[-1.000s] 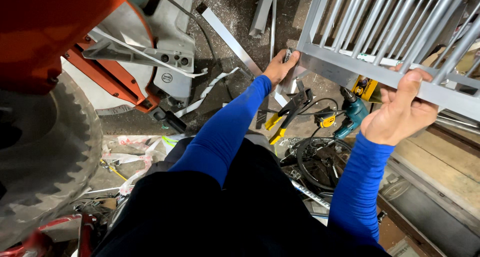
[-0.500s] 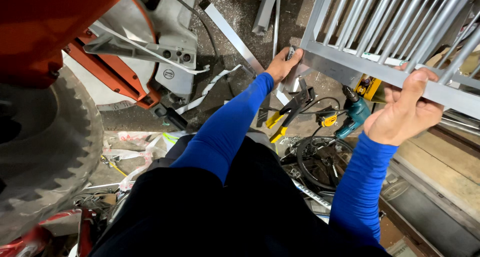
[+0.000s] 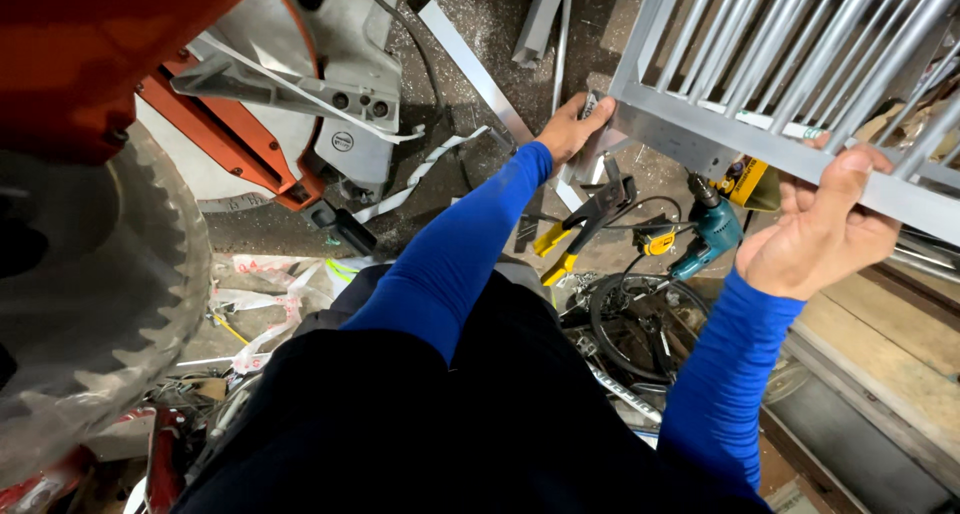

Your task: The person assembles a metal frame by aligning metal bars by hand, drilling holes with a power drill, fastening joints using a hand riveter, and measuring with a square ruler.

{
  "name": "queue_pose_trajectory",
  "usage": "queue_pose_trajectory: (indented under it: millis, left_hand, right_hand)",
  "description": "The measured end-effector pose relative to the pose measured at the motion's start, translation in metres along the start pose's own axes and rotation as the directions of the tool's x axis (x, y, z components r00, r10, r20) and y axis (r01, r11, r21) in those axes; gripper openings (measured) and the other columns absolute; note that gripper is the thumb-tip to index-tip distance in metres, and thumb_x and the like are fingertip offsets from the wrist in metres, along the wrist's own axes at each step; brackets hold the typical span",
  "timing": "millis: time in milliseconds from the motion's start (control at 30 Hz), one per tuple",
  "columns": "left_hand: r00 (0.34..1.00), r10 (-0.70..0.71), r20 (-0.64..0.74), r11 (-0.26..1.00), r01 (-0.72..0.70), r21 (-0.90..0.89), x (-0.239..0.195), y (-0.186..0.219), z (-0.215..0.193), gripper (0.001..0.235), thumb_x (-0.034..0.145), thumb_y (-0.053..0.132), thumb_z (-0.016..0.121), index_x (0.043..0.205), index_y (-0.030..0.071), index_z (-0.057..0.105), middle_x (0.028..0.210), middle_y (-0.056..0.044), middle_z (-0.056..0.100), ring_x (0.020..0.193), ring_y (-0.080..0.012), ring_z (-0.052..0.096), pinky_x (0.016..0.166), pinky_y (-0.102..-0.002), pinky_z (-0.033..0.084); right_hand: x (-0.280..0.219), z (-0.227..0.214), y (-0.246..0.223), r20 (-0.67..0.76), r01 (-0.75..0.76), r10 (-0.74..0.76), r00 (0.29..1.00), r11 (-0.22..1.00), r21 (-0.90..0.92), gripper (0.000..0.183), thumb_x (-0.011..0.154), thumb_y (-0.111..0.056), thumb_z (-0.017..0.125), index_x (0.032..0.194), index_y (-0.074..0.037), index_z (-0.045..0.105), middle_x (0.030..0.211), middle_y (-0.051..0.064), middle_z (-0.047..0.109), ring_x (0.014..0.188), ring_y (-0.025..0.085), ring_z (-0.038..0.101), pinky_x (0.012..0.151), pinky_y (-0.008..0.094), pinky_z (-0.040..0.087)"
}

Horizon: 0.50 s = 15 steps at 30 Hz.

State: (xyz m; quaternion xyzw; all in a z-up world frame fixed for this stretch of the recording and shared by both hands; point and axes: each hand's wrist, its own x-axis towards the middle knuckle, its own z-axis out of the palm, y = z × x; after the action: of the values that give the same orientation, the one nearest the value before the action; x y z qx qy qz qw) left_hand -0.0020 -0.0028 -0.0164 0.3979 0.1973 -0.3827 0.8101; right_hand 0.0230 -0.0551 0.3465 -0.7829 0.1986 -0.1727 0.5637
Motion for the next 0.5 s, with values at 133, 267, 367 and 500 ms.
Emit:
queue_pose_trajectory:
  millis: [133,267,367,500]
  left_hand:
    - [0.999,-0.045,0.002,0.999,0.045,0.001,-0.003,0.0013,-0.0017,0.084,0.085,0.065,0.067,0.14,0.004,0.048,0.119,-0.015,0.07,0.108,-0.0239,0.069,0.091,-0.038,0.057]
    - [0.999,0.033,0.028,0.999,-0.034,0.028,-0.005,0.0051,-0.0003,0.09,0.085,0.069,0.064,0.137,-0.004,0.061,0.119,-0.02,0.074,0.108,-0.025,0.069,0.094,-0.035,0.054]
    - [0.999,0.008,0.049,0.999,-0.01,0.045,-0.0019,0.0022,-0.0021,0.104,0.08,0.077,0.062,0.142,-0.007,0.059,0.127,-0.027,0.072,0.116,-0.032,0.068,0.099,-0.04,0.053]
    - [0.994,-0.108,0.015,0.989,0.106,0.106,0.0029,0.0003,-0.0051,0.123,0.074,0.083,0.061,0.158,-0.001,0.026,0.149,-0.03,0.046,0.135,-0.0395,0.052,0.107,-0.051,0.047]
  right_hand:
    - [-0.0002,0.0005,0.001,-0.038,0.018,-0.021,0.999,0.997,-0.068,0.025,0.109,-0.018,0.074,0.117,0.003,0.062,0.113,0.02,0.07,0.1,0.024,0.074,0.064,0.024,0.054]
    - [0.0001,-0.0008,0.0029,-0.009,0.004,-0.004,1.0,0.999,-0.034,0.026,0.116,-0.017,0.074,0.124,0.005,0.062,0.114,0.024,0.072,0.096,0.024,0.073,0.073,0.027,0.059]
    - [-0.0007,0.0015,0.0027,-0.02,0.004,-0.005,1.0,0.999,-0.043,0.024,0.114,-0.016,0.073,0.121,0.004,0.063,0.113,0.02,0.072,0.092,0.021,0.071,0.066,0.024,0.053]
    - [-0.0008,0.0036,0.0023,-0.054,-0.005,0.001,0.999,0.998,-0.062,0.02,0.111,-0.013,0.074,0.118,0.003,0.065,0.106,0.015,0.068,0.086,0.019,0.072,0.057,0.023,0.048]
